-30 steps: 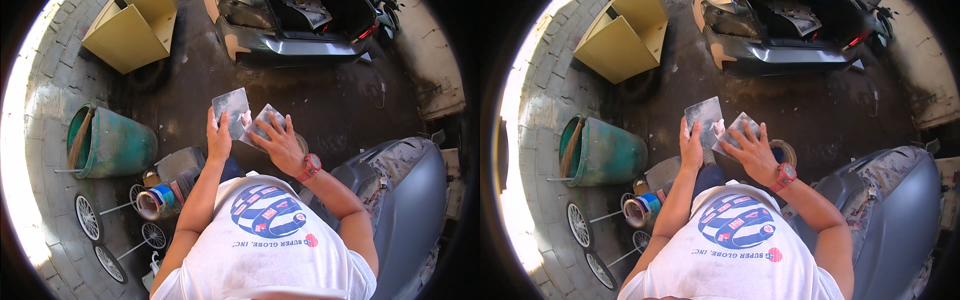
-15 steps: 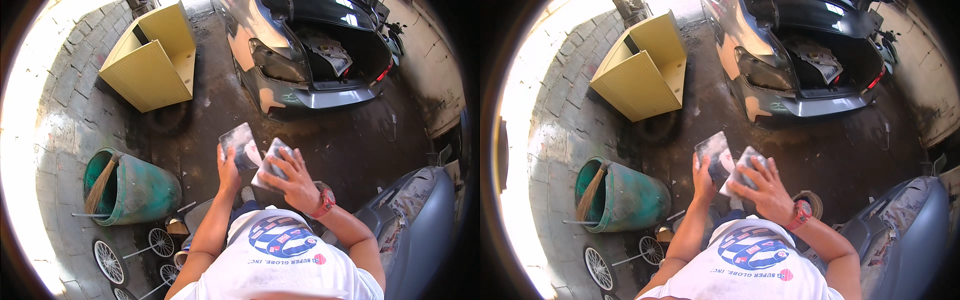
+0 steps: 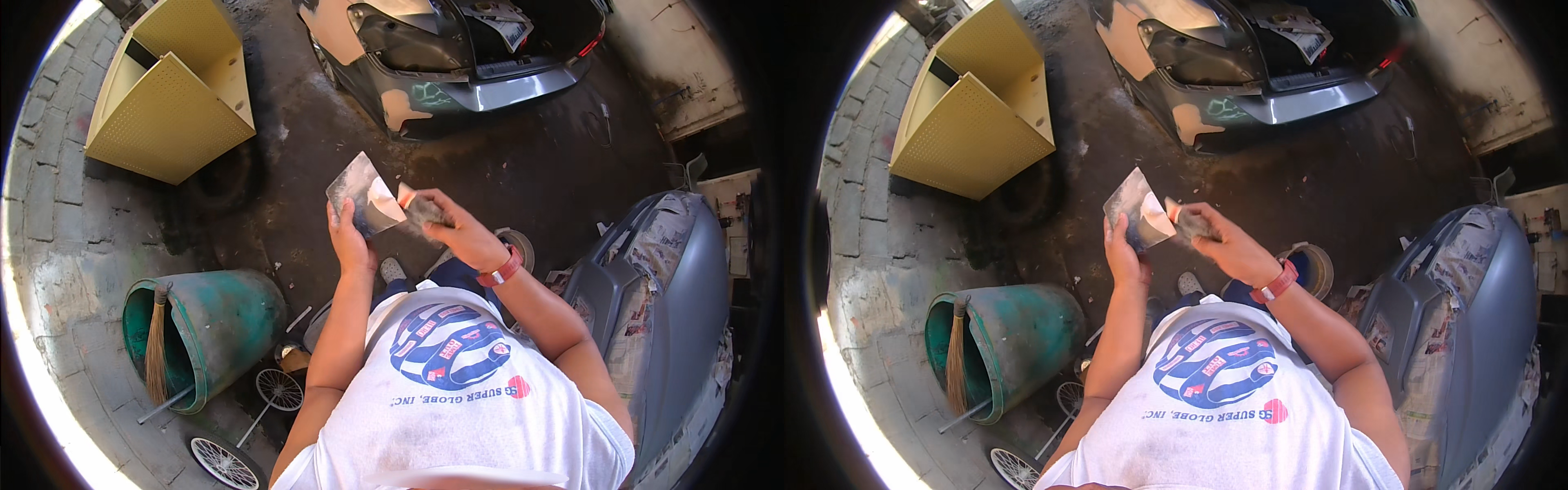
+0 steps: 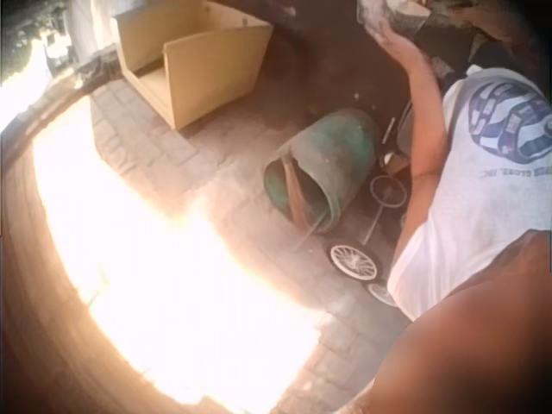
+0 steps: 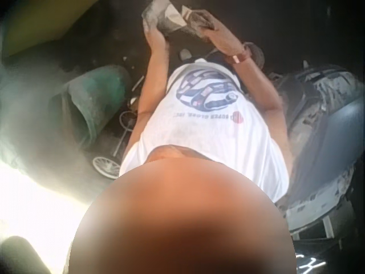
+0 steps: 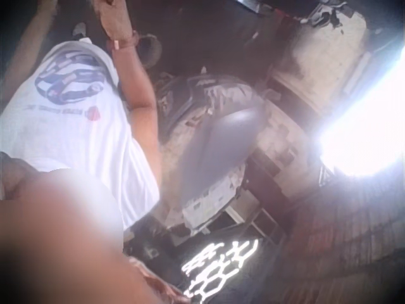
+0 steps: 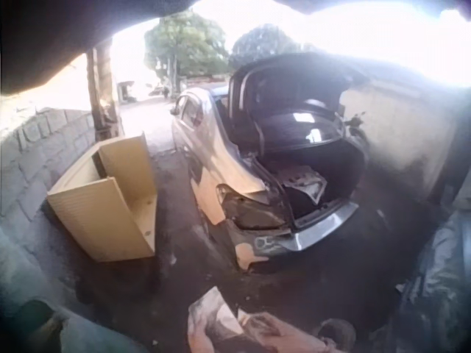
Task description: The person sands the rear bumper of a silver car using sandpaper, focusing on a primed area near the taillight. They switch between sandpaper sheets and inspect the surface while squatting and standing.
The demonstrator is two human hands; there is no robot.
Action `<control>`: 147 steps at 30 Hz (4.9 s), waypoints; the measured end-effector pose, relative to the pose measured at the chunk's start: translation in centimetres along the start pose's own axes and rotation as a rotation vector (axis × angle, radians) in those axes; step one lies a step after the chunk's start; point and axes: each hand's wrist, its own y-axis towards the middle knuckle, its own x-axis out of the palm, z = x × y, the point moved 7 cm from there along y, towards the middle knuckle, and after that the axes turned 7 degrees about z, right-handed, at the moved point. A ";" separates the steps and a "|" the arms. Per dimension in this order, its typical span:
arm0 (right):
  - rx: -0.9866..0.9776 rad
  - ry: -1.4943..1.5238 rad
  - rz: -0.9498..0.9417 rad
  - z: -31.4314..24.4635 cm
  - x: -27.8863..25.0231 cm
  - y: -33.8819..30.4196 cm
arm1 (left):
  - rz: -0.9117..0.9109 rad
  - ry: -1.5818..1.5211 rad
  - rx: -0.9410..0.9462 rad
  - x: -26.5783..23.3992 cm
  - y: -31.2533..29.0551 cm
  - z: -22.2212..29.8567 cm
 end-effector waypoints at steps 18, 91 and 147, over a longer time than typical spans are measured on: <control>0.125 -0.280 -0.003 -1.5 -8.4 5.1 | -0.319 -0.075 -0.325 5.3 2.4 0.1; -0.314 0.657 0.989 -13.0 -83.5 4.6 | -1.099 0.813 -1.004 74.5 1.4 -62.3; -0.453 -1.016 1.127 -43.6 -153.3 16.0 | -1.107 0.633 -0.687 140.5 -7.7 -121.0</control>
